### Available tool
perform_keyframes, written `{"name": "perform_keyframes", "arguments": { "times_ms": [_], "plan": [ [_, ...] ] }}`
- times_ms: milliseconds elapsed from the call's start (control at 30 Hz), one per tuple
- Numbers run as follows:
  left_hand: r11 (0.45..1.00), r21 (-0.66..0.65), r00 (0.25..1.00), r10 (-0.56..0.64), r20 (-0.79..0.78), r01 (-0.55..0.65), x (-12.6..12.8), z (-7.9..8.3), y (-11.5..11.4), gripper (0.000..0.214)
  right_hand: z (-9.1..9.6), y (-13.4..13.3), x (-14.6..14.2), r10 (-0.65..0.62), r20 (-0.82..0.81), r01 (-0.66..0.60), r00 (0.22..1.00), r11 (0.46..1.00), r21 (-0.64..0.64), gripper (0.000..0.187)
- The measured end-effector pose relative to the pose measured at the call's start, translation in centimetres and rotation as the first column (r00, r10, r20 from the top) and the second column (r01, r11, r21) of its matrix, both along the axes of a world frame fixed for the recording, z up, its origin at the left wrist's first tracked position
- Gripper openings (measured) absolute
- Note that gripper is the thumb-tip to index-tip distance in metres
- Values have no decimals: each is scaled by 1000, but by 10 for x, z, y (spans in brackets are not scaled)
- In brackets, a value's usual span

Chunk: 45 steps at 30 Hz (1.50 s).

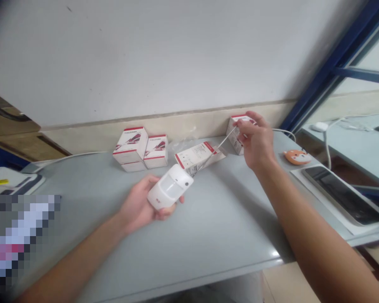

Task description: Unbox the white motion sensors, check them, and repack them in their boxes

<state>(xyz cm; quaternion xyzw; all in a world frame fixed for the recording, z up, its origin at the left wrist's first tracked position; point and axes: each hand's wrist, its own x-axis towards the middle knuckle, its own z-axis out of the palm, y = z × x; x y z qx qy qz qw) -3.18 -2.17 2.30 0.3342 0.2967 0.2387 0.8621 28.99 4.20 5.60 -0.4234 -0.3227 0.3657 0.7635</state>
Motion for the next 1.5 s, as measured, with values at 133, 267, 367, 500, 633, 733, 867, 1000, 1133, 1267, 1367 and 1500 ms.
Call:
{"name": "perform_keyframes", "arguments": {
  "times_ms": [133,267,367,500,633,733,867,1000,1133,1267,1367,1500],
  "plan": [
    [1000,4,1000,-12,16,12,3,-1,0,45,0,1,2,-28,22,29,999,999,-35,36],
    [1000,-8,1000,-16,23,16,3,2,1,47,5,1,7,-45,-20,43,999,997,-71,39],
    [999,-24,1000,-24,0,24,2,3,-1,47,13,-1,18,-69,-129,59,989,995,-74,40],
    [999,-43,999,-26,-31,25,3,4,-4,46,21,-5,35,-146,-152,143,978,989,-30,41],
    [999,-20,999,-41,20,42,7,2,-8,47,20,-5,39,-113,-134,114,984,993,-1,36],
    [1000,-9,999,-11,31,11,8,-1,-9,44,16,-3,37,-61,-136,56,989,998,-43,31],
    [1000,-12,1000,-6,22,6,9,-5,-8,44,14,-2,36,-83,-141,78,987,996,-42,32],
    [999,-13,999,-31,40,32,7,-6,-7,44,12,-1,39,-52,-131,48,990,998,-30,35],
    [999,8,997,-44,71,44,7,-7,-7,46,3,5,42,13,-95,-16,995,1000,-27,35],
    [999,32,998,-37,42,36,8,-4,-9,46,-4,8,39,27,-51,-27,998,1000,-13,31],
    [999,40,999,-17,29,15,8,-2,-11,43,-2,5,34,4,10,-4,1000,1000,23,26],
    [999,43,1000,6,20,-7,7,-2,-15,38,7,0,30,-35,97,26,995,995,93,22]
  ]
}}
